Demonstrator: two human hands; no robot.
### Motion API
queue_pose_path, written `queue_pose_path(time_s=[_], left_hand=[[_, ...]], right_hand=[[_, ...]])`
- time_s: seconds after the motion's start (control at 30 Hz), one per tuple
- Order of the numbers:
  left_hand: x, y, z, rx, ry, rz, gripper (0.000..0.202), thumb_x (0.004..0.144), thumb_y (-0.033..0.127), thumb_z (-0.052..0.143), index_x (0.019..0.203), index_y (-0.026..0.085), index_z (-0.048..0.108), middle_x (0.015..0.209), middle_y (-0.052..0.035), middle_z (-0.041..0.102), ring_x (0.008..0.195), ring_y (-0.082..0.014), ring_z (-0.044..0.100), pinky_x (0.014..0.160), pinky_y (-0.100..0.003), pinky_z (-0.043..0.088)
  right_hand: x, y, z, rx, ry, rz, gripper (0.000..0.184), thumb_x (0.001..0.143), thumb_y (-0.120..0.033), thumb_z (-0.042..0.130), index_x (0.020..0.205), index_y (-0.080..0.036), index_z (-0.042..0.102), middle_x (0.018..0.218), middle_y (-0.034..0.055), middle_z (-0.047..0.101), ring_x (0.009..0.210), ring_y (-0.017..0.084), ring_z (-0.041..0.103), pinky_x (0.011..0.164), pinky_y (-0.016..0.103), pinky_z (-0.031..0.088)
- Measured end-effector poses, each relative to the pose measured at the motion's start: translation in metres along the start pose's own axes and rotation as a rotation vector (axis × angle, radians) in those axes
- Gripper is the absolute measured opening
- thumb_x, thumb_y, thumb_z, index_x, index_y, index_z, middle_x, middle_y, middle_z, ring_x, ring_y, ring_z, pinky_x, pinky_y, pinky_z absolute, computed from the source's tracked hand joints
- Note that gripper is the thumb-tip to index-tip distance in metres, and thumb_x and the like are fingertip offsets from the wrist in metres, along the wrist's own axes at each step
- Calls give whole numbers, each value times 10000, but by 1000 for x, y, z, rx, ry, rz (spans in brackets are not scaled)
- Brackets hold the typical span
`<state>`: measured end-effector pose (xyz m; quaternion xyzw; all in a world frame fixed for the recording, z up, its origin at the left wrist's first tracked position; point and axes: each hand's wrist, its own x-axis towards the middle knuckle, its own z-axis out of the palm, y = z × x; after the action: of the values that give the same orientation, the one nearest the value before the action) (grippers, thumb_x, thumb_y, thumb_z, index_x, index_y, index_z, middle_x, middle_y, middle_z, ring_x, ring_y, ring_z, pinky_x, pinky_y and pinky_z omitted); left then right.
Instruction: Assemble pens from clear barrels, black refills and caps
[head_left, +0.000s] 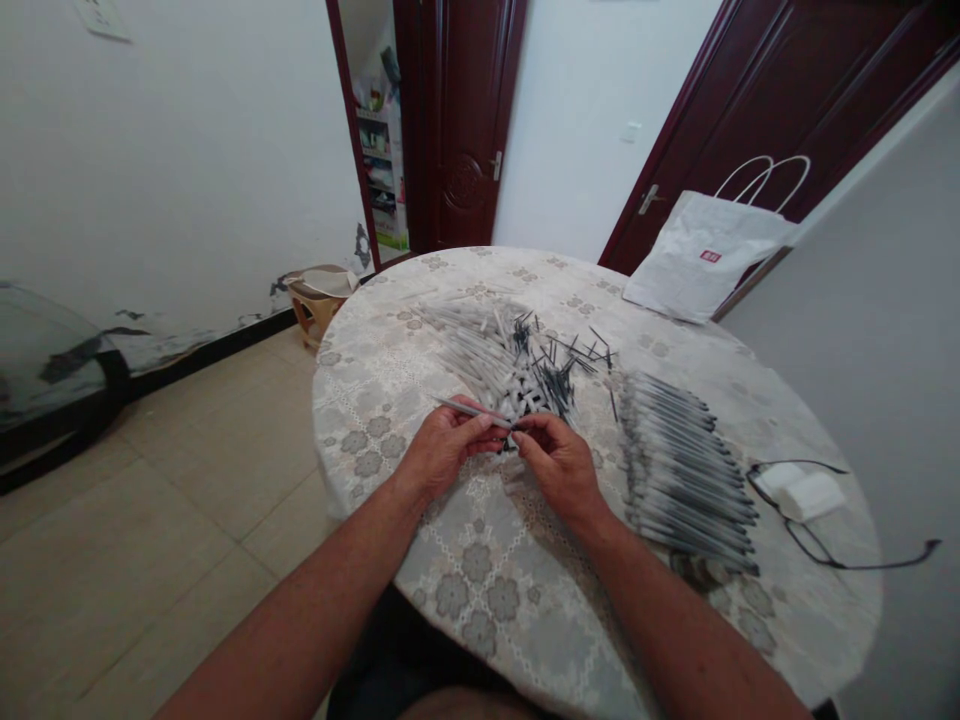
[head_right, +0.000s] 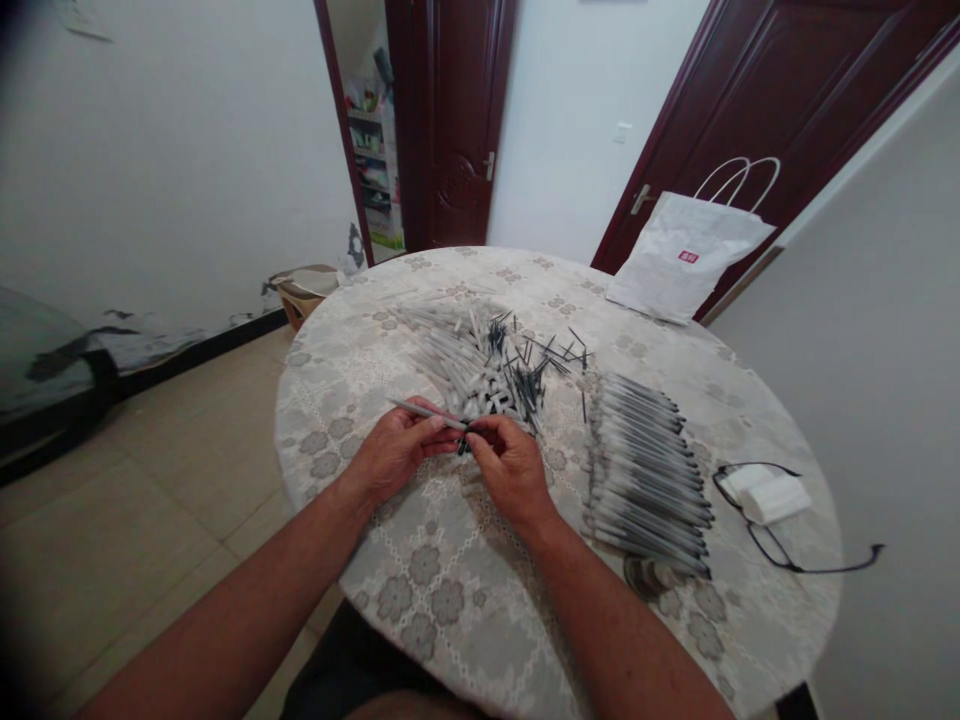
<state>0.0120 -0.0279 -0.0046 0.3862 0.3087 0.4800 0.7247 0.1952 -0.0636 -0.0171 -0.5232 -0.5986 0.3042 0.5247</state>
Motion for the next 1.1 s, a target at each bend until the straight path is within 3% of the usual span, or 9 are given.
queue_pose_path(time_s=[0.2, 0.37, 0.63, 1.1], left_hand=[[0, 1, 1, 4, -1, 4, 306, 773, 299, 844, 919, 139, 628, 939, -111, 784, 833, -206, 763, 782, -336, 621], [1, -1, -1, 4, -24, 4, 304, 776, 305, 844, 917, 142, 629, 947, -112, 785, 836, -207, 763, 784, -339, 623], [0, -1, 0, 35, -38, 8, 283, 793, 298, 829, 917, 142, 628, 947, -113, 788, 820, -204, 764, 772, -330, 623], [1, -1, 0, 34, 32, -19, 317, 764, 319, 854, 895, 144, 624, 866, -102, 783, 767, -204, 763, 735, -322, 622]], right_hand=[[-1, -1, -3, -99, -15, -8, 217, 922, -396, 654, 1000, -201, 706, 825, 17, 713, 684, 155, 644, 659, 261, 496], [-1, -7, -6, -236, -53, -63, 252, 979, -405, 565, 918, -196, 692, 693, -5, 653, 641, 150, 606, 641, 254, 443], [-1, -10, -6, -281, -109, -62, 342, 1034, -416, 453, 823, -212, 628, 634, -24, 604, 600, 142, 571, 622, 252, 407], [-1, -13, -8, -348, -88, -287, 114, 969, -274, 579, 952, -201, 664, 832, 27, 658, 742, 164, 594, 695, 266, 433]])
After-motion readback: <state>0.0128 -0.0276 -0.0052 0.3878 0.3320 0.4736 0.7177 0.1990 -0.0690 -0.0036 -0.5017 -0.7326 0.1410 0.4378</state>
